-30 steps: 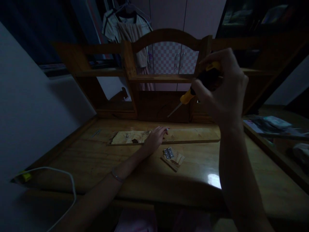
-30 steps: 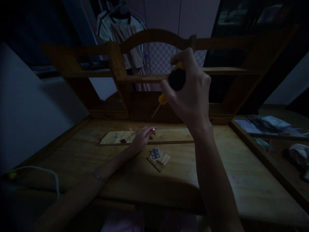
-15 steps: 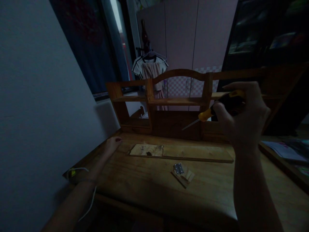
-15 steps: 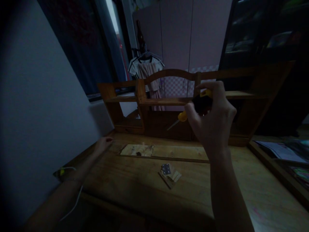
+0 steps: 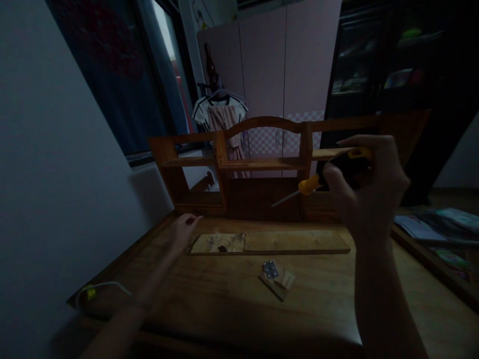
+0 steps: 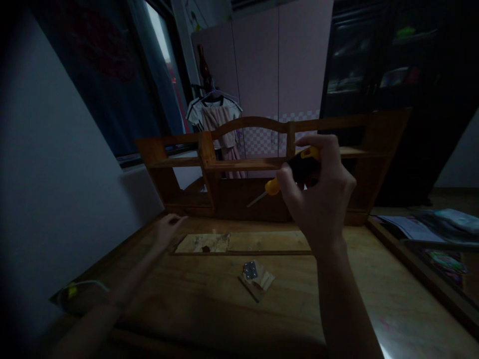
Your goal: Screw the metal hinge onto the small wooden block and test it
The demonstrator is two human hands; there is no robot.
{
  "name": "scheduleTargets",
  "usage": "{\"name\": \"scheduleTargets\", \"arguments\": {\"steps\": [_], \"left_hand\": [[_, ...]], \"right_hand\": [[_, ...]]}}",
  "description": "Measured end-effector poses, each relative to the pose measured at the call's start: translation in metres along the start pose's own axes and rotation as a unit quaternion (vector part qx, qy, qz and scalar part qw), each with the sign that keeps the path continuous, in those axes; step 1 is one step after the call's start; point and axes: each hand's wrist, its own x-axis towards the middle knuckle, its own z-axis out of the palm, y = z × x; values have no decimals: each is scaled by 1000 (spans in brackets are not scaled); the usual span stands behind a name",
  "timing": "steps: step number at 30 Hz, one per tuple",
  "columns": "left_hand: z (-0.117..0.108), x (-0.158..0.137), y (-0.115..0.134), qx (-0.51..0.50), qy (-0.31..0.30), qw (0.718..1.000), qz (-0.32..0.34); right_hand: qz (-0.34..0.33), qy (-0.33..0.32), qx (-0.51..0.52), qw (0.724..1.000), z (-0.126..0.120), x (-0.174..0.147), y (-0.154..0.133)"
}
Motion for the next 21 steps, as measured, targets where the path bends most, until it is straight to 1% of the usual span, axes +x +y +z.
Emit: {"name": "scheduleTargets", "arguments": {"steps": [2,3,5,7,8,9,11,13,15,16,19,21], "left_hand": [[20,-4,50,-64,-7,996,59],[31,-9,75,-95,-26,992,84],[54,-26,117,-151,-78,979,111],[76,-48,148,-177,-124,966,139],[85,-60,158,-179,-151,958,165],[92,-72,165,-175,-177,949,194],[99,-93,172,-148,-230,926,259],[98,-108,172,-109,-279,896,328],[88,-115,170,-87,-309,872,369],[82,-117,168,-88,-319,867,374],[66,-119,164,-126,-346,859,357],[61,-119,161,-158,-363,852,342]], "right_hand": [[3,-42,-12,999,1,0,3],[4,-68,-20,997,2,-1,4],[1,-111,-33,993,3,-2,6],[-6,-135,-36,990,3,-3,5],[-12,-142,-35,989,3,-4,4],[-17,-147,-35,988,3,-4,3],[-26,-156,-38,987,4,-4,1],[-28,-168,-43,984,5,-4,1],[-21,-189,-47,981,6,-5,3],[-18,-200,-49,978,8,-5,4],[-11,-226,-65,972,13,-7,5],[-20,-228,-78,970,15,-10,1]]}}
